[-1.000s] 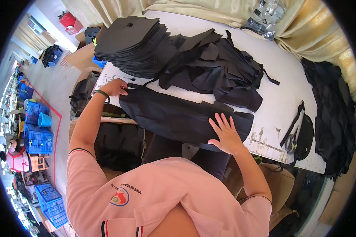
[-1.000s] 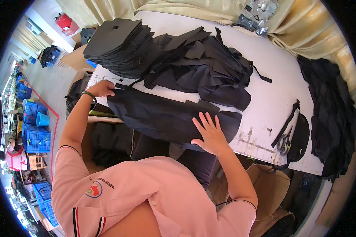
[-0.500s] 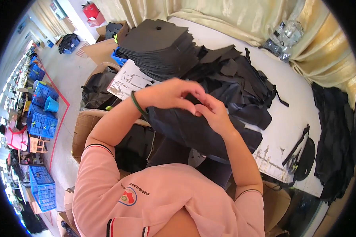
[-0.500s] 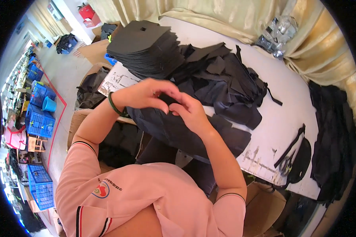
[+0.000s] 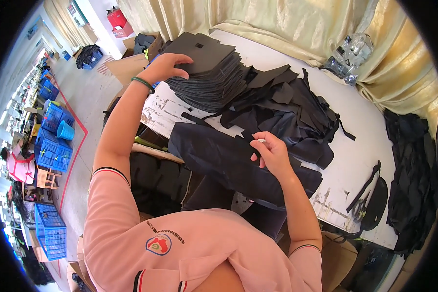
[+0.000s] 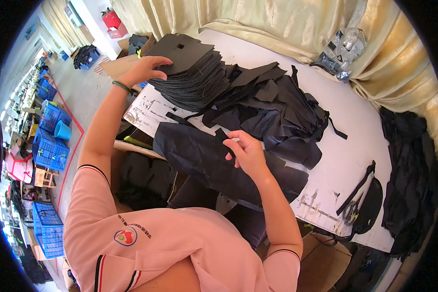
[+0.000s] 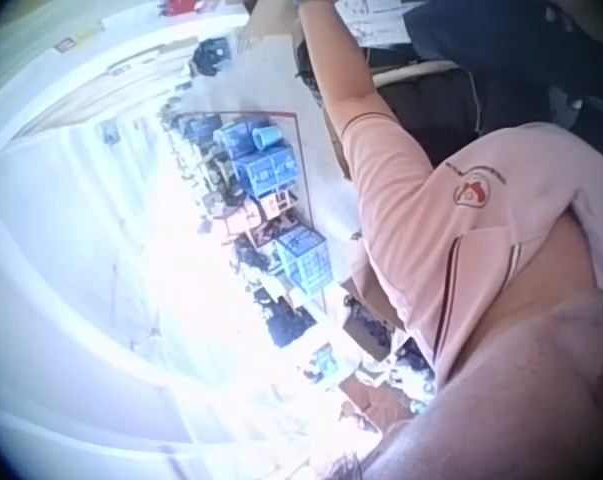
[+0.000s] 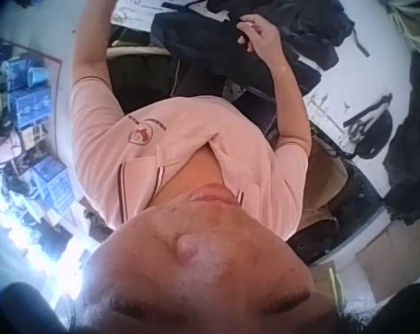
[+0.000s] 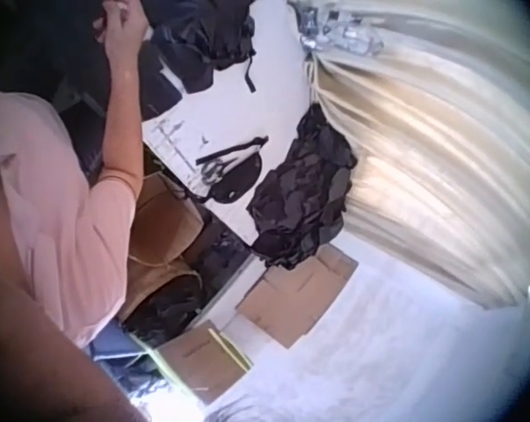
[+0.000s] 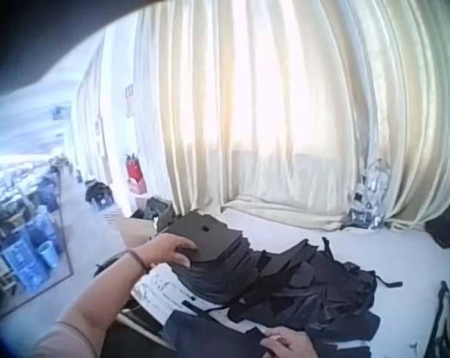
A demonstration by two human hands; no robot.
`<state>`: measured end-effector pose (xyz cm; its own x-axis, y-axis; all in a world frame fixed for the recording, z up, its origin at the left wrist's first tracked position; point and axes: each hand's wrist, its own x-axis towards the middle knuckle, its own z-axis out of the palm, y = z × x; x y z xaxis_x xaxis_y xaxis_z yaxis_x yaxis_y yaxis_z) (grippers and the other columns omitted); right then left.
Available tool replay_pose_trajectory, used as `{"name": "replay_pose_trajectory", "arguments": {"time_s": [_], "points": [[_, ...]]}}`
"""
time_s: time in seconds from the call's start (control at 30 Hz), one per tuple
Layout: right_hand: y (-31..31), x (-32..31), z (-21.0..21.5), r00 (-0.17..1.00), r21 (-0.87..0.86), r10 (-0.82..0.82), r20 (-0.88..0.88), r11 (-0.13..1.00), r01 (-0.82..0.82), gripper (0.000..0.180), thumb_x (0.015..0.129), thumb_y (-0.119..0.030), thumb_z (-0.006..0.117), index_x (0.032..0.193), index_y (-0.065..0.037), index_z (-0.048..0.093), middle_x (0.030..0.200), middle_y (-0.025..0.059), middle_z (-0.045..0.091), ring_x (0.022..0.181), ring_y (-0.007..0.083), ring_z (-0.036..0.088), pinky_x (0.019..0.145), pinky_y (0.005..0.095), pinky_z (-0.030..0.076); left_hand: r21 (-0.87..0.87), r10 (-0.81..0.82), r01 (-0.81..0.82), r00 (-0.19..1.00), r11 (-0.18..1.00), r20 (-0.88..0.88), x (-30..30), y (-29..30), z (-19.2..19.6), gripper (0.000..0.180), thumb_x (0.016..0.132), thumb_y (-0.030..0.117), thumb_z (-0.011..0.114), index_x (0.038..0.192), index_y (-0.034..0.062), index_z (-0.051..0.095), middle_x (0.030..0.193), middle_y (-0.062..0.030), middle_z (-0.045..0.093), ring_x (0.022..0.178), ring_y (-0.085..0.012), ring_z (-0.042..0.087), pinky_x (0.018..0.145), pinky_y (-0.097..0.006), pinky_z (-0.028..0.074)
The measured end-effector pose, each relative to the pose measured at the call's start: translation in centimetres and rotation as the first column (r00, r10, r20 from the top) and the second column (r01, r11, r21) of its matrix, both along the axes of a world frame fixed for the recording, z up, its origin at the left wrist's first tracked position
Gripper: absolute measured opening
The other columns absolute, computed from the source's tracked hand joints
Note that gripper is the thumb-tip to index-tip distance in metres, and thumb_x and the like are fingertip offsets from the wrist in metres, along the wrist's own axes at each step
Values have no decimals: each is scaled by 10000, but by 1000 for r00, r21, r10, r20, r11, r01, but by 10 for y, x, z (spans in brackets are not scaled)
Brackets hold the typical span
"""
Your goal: Sorting and inspecting pre-cut black fabric pieces on a work table in a factory workshop.
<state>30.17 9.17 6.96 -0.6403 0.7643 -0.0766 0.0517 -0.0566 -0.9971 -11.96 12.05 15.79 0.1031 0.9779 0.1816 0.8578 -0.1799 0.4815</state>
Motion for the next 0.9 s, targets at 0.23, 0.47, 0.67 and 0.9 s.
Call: {"name": "replay_pose_trajectory", "arguments": {"time_s": [0.23, 0.47, 0.67, 0.9], "points": [[4, -7, -32, 973, 354, -178, -148, 909, 220, 64, 901, -74, 671, 925, -24, 638, 715, -20, 598, 583, 16, 469, 491, 182, 340, 265, 220, -135, 920, 955, -324, 46, -25, 4, 302, 929, 105, 543, 1224, 68, 596, 942, -176, 690, 815, -367, 665, 763, -399, 522], [15, -6, 18, 887, 463, -361, -286, 759, 458, 71, 856, -9, 689, 851, -15, 619, 733, -21, 579, 573, 10, 413, 498, 194, 326, 428, 36, -141, 969, 893, 244, 181, -127, 19, 199, 902, 7, 558, 1093, -12, 611, 739, -135, 600, 645, -151, 581, 628, -282, 477], [18, -1, -2, 867, 333, -378, -323, 812, 478, 86, 861, -16, 691, 822, -29, 616, 665, -70, 526, 555, -8, 389, 495, 186, 305, 315, -126, 67, 977, 947, 170, 182, -130, -6, 313, 871, -25, 569, 1181, -15, 614, 822, -167, 661, 694, -269, 666, 660, -299, 507], [11, 10, -5, 869, 139, -319, -377, 908, 394, 34, 868, -28, 686, 876, -39, 656, 681, -71, 533, 593, -5, 427, 529, 177, 324, 99, -593, 610, 699, 786, 399, 178, -121, -2, 335, 878, 54, 648, 1212, 28, 647, 1192, -172, 657, 1053, -279, 641, 904, -376, 484]]}}
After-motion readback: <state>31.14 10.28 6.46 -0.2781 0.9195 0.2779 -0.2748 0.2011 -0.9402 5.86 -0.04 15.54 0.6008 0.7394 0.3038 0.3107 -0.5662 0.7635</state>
